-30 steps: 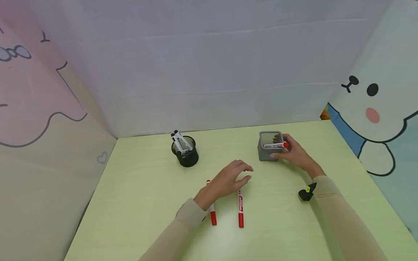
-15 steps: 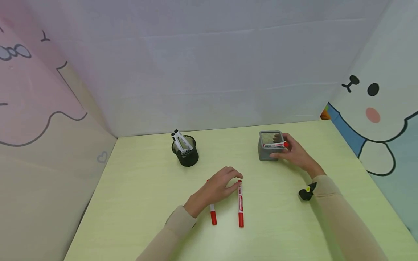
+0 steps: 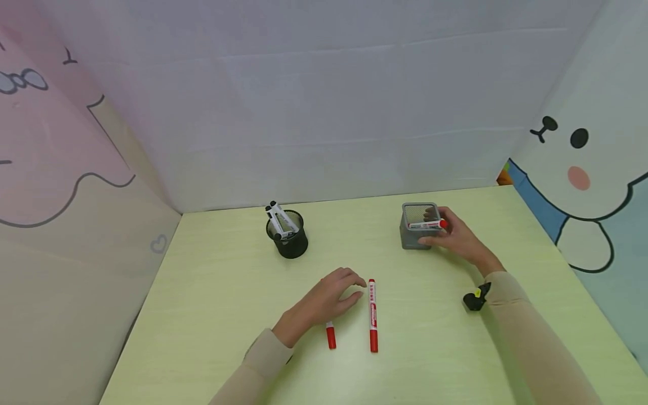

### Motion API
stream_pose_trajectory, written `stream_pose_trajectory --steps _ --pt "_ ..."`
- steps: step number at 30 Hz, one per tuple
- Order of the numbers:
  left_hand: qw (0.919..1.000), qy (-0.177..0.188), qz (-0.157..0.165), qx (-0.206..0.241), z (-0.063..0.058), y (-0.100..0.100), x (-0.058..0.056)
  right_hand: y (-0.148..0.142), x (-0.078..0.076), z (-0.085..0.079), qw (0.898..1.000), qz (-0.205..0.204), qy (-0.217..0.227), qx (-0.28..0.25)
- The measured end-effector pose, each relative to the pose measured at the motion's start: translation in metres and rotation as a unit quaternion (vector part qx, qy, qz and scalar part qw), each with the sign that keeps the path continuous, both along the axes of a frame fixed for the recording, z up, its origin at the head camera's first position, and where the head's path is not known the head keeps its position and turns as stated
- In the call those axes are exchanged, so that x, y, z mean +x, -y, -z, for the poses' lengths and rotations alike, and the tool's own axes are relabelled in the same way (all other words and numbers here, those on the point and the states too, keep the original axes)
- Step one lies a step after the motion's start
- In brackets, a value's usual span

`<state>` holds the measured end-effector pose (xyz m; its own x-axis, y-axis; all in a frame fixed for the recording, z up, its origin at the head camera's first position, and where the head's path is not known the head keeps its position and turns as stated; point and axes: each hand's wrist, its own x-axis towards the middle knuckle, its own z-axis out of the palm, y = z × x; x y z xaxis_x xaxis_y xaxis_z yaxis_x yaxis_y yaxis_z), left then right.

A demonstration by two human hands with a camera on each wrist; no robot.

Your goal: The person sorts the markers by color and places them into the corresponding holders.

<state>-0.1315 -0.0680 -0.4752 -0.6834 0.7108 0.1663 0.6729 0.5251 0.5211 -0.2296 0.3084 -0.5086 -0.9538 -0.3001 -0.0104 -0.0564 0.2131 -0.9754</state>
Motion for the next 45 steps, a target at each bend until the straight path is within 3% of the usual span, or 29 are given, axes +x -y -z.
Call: stream_pose_trajectory --steps 28,38,45 --pt "0.9996 -0.023 -0.001 -0.018 0.012 0.046 0.018 0.002 0.000 0.002 1.000 -0.011 0.006 -0.014" --pt "0.9988 -0.029 0.028 -0.027 0.017 0.060 0.021 0.001 0.000 0.001 1.000 -0.010 0.005 -0.019" --pt "0.9956 -0.062 0.065 -0.025 0.018 0.061 0.019 0.001 -0.001 0.001 1.000 -0.008 0.003 -0.013"
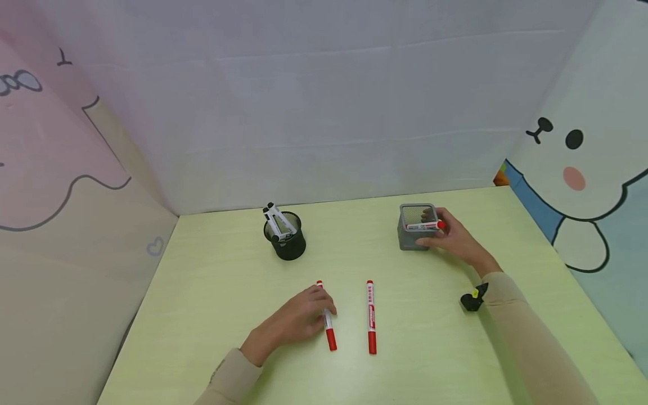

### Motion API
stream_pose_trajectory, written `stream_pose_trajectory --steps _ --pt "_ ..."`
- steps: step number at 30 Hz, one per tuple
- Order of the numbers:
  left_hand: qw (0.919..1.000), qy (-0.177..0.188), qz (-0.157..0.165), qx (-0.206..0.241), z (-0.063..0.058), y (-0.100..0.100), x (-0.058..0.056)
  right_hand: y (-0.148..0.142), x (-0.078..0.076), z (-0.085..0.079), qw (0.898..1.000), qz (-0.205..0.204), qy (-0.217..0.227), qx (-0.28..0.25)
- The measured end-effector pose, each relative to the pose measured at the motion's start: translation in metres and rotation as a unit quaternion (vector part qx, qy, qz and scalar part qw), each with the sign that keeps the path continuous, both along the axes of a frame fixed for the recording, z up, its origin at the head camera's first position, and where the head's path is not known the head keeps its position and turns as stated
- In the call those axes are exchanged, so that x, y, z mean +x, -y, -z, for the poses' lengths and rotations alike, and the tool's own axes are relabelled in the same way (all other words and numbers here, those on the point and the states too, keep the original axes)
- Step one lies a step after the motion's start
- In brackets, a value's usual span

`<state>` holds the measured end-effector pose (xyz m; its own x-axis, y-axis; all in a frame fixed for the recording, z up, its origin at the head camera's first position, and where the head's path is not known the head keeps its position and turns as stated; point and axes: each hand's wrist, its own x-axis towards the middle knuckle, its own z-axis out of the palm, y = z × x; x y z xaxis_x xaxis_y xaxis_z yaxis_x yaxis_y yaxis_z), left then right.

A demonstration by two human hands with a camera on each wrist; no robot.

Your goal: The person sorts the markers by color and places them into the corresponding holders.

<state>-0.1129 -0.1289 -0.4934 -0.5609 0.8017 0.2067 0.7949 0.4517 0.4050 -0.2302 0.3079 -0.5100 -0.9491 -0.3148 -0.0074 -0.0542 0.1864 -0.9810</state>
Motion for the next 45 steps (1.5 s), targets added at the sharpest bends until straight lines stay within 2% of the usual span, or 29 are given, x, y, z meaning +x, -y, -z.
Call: stream_pose_trajectory --steps 6,17,29,45 --pt "0.9993 -0.027 0.023 -0.009 0.002 -0.001 -0.002 0.000 0.001 0.000 1.000 -0.001 -0.001 -0.003" --pt "0.9974 -0.051 0.019 -0.048 0.001 -0.004 -0.004 0.001 0.000 0.000 1.000 0.002 0.000 -0.003" --pt "0.9941 -0.028 -0.001 -0.104 -0.006 -0.008 -0.004 -0.001 0.001 0.001 1.000 0.004 -0.005 0.010" --pt "0.9945 -0.051 -0.002 -0.092 -0.006 -0.011 -0.005 0.001 0.003 -0.004 1.000 0.007 0.001 0.017"
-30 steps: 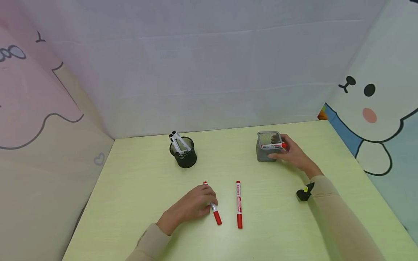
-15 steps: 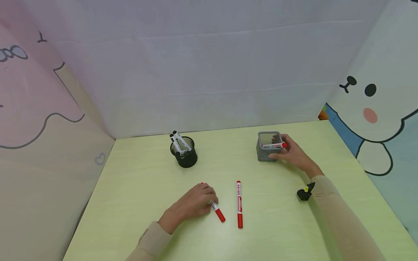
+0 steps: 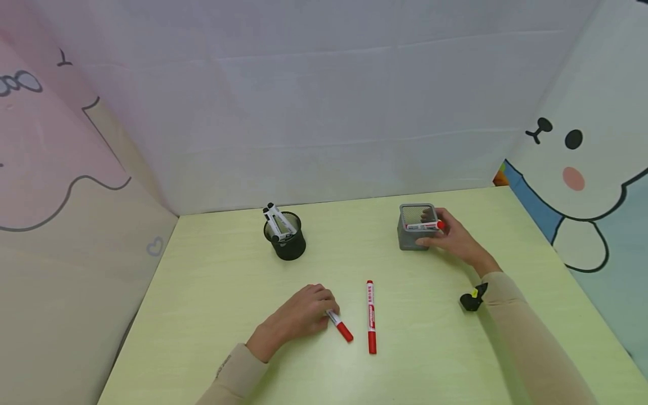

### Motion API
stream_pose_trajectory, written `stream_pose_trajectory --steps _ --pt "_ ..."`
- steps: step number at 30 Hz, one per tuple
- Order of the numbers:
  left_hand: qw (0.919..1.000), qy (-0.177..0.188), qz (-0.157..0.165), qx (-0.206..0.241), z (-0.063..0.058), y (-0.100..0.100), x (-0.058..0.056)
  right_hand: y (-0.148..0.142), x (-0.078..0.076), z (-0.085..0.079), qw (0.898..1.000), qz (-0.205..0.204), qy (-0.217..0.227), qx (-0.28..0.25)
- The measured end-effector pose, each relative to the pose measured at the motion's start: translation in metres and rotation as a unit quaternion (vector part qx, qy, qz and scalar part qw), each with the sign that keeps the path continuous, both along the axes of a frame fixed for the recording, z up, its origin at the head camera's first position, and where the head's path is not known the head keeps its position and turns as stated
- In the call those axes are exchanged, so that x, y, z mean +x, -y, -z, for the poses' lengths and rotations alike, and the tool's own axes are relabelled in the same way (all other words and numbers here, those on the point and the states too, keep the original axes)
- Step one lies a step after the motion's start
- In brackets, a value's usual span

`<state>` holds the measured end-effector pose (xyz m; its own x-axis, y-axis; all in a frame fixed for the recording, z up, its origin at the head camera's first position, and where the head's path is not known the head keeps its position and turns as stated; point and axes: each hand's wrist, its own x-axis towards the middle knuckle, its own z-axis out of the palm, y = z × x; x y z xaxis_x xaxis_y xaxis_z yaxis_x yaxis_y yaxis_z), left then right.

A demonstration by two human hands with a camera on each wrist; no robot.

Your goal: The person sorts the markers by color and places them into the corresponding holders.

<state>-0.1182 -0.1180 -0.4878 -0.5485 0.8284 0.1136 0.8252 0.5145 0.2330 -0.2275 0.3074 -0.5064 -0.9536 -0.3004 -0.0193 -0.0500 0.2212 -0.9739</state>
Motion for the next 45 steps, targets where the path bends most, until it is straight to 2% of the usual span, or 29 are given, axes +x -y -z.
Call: stream_pose_trajectory --steps 11,22,31,39,45 --pt "0.9999 -0.010 -0.003 0.005 0.001 -0.001 0.001 0.000 0.000 0.000 1.000 0.000 0.007 -0.009" --pt "0.9989 -0.014 -0.013 0.042 0.001 -0.006 0.002 0.001 -0.001 0.003 1.000 0.005 0.002 0.004" --pt "0.9968 0.009 -0.039 0.069 -0.004 -0.015 0.000 0.002 0.000 0.002 1.000 0.005 0.007 0.000" --pt "0.9918 0.006 -0.035 0.123 -0.006 -0.023 -0.005 0.002 0.000 0.002 1.000 0.000 0.005 -0.014" --pt "0.9882 0.030 -0.037 0.145 -0.009 -0.028 -0.008 0.001 0.000 0.002 1.000 0.000 0.002 -0.018"
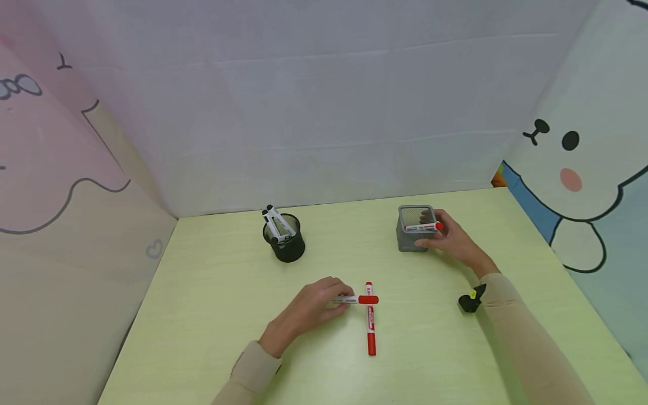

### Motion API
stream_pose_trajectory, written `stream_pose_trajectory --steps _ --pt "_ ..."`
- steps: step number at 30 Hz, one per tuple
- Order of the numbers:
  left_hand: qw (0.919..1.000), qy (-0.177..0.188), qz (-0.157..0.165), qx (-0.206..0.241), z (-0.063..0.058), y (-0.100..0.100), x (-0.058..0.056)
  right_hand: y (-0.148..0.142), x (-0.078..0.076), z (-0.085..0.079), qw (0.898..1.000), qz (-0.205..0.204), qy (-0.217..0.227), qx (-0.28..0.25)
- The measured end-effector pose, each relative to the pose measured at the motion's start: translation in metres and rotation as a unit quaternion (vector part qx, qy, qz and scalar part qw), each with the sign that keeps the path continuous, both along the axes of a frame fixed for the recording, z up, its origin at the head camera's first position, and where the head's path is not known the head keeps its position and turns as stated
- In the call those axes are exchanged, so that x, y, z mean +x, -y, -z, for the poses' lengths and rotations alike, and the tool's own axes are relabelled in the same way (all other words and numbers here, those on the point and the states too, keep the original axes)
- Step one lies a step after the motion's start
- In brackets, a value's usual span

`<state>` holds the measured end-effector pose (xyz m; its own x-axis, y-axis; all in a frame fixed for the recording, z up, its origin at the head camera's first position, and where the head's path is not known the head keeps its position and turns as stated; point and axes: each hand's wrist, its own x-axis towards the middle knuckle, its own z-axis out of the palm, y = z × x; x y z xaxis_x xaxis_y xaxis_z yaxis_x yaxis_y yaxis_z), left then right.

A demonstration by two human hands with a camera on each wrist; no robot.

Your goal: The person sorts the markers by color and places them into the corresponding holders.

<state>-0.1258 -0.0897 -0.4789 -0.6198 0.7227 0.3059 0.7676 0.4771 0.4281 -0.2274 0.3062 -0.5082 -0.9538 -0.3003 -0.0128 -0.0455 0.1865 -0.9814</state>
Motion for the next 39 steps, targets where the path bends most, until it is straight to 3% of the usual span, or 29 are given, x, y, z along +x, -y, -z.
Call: stream_pose_trajectory --steps 11,22,32,39 --pt "0.9982 0.026 0.015 0.052 -0.008 -0.007 -0.002 0.001 0.001 -0.002 1.000 0.005 0.002 0.011" --pt "0.9908 0.015 0.045 0.127 -0.031 -0.015 0.004 0.000 0.002 -0.002 1.000 0.009 0.002 0.026" --pt "0.9916 0.006 0.049 0.119 -0.042 -0.018 0.009 0.000 0.001 -0.001 1.000 0.008 -0.002 0.019" --pt "0.9921 0.058 0.054 0.097 -0.043 -0.017 0.008 0.001 0.001 -0.002 1.000 0.009 -0.001 0.021"
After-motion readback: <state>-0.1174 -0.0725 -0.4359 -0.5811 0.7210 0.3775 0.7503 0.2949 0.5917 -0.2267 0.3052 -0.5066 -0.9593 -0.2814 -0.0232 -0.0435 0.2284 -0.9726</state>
